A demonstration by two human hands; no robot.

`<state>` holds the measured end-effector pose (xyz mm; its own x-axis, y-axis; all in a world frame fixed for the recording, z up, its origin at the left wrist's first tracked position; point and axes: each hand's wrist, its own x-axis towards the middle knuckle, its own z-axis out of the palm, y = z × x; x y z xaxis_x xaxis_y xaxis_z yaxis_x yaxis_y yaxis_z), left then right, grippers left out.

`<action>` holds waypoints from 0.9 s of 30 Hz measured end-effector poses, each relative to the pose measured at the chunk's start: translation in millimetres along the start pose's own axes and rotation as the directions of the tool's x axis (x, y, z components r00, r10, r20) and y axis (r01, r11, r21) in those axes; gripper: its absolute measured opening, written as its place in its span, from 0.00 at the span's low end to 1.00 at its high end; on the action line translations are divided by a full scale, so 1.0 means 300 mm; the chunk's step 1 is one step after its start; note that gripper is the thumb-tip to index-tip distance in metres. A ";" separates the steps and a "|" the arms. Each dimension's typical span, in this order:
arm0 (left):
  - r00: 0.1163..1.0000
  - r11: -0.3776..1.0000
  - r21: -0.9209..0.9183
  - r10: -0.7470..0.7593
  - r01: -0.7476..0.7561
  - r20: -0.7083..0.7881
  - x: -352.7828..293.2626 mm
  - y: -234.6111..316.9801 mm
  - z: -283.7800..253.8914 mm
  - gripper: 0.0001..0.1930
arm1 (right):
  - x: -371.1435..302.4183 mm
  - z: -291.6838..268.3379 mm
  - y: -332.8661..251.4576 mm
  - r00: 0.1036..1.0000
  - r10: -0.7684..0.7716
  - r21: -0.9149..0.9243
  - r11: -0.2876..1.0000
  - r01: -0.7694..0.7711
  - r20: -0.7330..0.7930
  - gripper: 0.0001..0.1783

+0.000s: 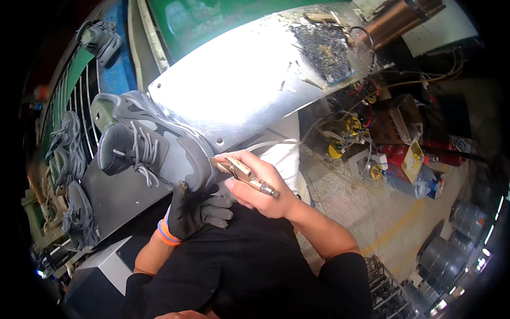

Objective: The person applies adhesive to the edges and soles of shoes using a handheld dispenser and then places each shoe onto a conveyor belt.

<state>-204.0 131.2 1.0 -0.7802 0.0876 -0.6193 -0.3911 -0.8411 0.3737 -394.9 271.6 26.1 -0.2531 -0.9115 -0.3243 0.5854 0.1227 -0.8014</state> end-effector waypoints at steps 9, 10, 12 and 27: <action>0.978 0.996 -0.022 0.093 -0.090 0.189 0.148 0.044 0.083 0.44 | -0.029 0.021 -0.133 0.985 0.027 -0.072 0.997 -0.040 -0.169 0.21; 0.975 0.992 -0.053 0.123 -0.115 0.184 0.159 0.045 0.096 0.43 | -0.033 0.027 -0.130 0.982 0.016 -0.086 0.996 -0.033 -0.186 0.21; 0.964 0.987 -0.082 0.156 -0.141 0.215 0.170 0.070 0.125 0.40 | -0.041 0.044 -0.098 0.969 -0.063 -0.166 0.986 0.024 -0.239 0.22; 0.859 0.659 0.552 0.360 -0.511 0.365 0.279 0.116 0.011 0.24 | 0.020 -0.035 0.140 0.850 -0.518 -0.487 0.769 0.413 -0.098 0.30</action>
<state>-284.6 111.1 -35.5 -0.9888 -0.0325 -0.1455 -0.1289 -0.3039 0.9439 -379.9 275.3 -14.9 -0.5937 -0.7996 0.0907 -0.0294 -0.0911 -0.9954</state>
